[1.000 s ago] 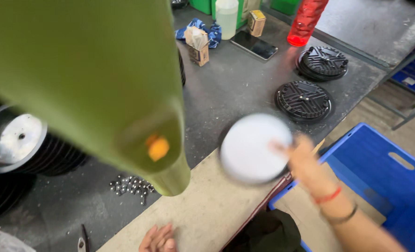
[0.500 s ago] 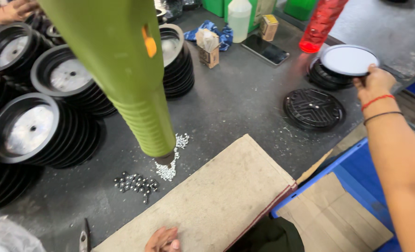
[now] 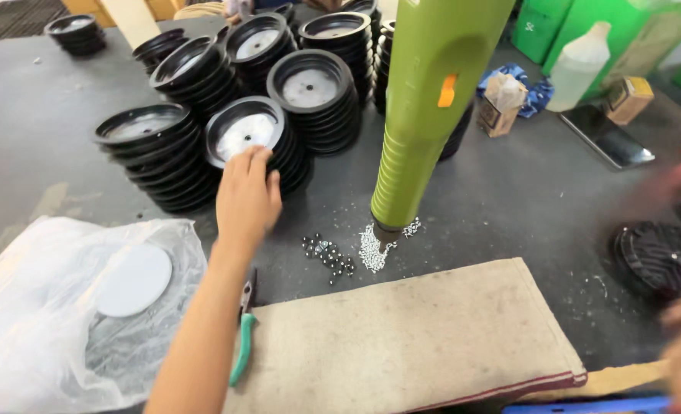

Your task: The person uses a green pneumatic screwdriver to fasten screws into black circular speaker frames, then places white circular inserts into the frames and secures them with additional screws. The person repeats this sequence on multiple units, stacking completed frames on the table.

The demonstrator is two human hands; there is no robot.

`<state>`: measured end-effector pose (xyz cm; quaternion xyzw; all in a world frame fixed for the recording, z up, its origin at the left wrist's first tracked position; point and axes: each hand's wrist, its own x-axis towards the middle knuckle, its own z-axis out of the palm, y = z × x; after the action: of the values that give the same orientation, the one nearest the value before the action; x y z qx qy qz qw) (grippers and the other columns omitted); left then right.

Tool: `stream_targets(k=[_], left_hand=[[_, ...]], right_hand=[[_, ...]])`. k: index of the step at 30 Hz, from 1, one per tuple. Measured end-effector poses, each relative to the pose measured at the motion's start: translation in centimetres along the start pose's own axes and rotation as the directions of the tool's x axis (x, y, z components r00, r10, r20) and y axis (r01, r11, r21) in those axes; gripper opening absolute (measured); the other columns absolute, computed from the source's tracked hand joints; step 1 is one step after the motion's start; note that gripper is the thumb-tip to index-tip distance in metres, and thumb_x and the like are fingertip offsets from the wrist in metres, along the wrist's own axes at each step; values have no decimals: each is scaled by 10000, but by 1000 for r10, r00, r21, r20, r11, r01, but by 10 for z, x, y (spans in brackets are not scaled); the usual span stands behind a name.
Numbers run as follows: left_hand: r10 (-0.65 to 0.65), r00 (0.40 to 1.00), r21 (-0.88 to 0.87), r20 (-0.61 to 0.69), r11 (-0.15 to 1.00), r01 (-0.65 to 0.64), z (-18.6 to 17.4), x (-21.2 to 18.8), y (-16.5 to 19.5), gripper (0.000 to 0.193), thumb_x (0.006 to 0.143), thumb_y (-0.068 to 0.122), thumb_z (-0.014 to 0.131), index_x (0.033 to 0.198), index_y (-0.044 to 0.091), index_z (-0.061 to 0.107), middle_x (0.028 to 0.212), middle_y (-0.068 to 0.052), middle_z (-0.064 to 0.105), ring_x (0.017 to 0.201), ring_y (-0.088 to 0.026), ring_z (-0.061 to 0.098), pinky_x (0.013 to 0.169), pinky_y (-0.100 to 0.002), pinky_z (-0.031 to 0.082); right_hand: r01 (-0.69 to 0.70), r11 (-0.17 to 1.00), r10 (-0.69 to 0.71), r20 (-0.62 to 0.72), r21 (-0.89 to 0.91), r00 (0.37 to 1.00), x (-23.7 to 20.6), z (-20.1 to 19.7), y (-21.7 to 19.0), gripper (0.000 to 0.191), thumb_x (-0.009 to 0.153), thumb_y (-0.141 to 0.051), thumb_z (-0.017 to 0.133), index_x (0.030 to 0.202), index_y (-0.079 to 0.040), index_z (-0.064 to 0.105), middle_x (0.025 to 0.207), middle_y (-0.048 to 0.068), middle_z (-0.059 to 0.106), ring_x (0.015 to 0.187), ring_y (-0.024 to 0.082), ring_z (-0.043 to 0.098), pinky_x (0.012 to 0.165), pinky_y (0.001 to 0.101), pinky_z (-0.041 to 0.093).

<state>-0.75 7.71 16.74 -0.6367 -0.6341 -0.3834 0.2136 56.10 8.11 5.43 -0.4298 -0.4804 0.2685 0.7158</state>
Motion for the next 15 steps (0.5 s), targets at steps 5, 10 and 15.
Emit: stream_targets(k=[5,10,15], left_hand=[[-164,937,162,309,980,119,5,35,-31,279,919,183,730,1169,60,711,1169,-155,656,1122,-363,605,928,-467,507],[-59,943,323,327,945,-53,-8,47,-32,268,813,23,686,1078,45,721,1154,-133,665,1122,-332,623,906,-418,556],[-64,997,195,50,979,53,-28,43,-45,252,835,-4,681,1076,38,740,1067,-155,693,1029,-362,659,863,-442,545]], right_hand=[[-140,989,135,122,36,983,-76,39,34,114,1130,-17,596,1139,58,682,818,76,648,698,107,577,680,227,459],[-271,951,290,128,-148,948,-88,58,54,209,1077,-114,639,1150,70,706,894,56,669,767,90,581,707,217,469],[-282,953,295,135,-110,946,-91,52,53,214,1087,-135,639,1125,62,715,877,54,663,757,94,585,701,222,473]])
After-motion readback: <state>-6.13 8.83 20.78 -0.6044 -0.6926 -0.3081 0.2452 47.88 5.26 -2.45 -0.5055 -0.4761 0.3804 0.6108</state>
